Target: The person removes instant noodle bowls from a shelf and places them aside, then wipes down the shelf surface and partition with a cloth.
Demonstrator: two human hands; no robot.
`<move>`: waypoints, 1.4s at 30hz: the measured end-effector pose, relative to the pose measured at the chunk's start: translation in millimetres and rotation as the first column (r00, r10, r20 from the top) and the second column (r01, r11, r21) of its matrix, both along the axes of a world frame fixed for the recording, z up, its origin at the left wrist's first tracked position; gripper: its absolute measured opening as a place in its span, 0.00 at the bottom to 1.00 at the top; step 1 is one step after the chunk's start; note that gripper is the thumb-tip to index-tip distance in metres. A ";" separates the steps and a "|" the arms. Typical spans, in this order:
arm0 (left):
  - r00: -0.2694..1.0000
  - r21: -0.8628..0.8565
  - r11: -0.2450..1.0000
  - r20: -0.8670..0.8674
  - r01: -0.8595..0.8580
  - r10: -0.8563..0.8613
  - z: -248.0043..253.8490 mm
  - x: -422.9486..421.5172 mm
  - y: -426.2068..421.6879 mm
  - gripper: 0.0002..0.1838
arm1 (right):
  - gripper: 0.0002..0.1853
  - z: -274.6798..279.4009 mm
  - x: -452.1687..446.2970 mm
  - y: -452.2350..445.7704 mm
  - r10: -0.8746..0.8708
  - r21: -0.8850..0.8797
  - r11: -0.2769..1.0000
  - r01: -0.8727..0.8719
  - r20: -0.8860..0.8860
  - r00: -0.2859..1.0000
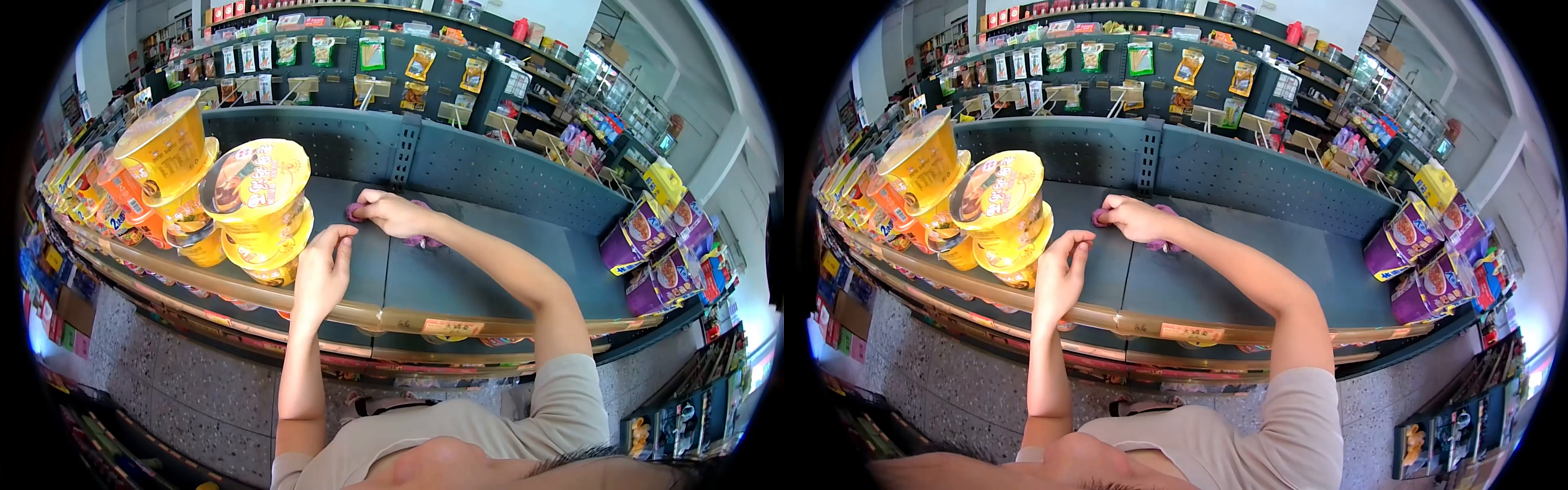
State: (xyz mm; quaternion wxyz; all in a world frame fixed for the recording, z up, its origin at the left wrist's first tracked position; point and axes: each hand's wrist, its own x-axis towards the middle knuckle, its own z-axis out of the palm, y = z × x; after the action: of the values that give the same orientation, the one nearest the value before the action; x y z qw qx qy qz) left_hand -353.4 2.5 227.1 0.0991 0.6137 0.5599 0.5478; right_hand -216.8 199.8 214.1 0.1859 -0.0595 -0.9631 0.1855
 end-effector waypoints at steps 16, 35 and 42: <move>0.995 0.012 1.000 0.102 -0.002 0.001 2.8 3.6 -2.3 0.11 | 0.17 16.8 26.9 -69.3 0.175 -0.076 0.983 -0.167 0.117 0.978; 0.996 -0.038 0.999 0.090 -0.004 0.008 4.8 2.8 -5.5 0.12 | 0.10 28.2 55.7 -90.1 0.460 -0.303 0.865 -0.401 0.159 0.873; 0.997 -0.050 0.999 0.078 -0.011 0.015 4.1 2.3 -5.9 0.12 | 0.11 32.3 59.8 -92.2 0.409 -0.346 0.877 -0.335 0.167 0.897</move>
State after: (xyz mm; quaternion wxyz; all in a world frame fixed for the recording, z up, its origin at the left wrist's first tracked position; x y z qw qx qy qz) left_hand -351.1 -3.5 231.2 0.1326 0.5855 0.5732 0.5578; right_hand -157.1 107.7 246.4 0.0198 0.0781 -0.9304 0.3575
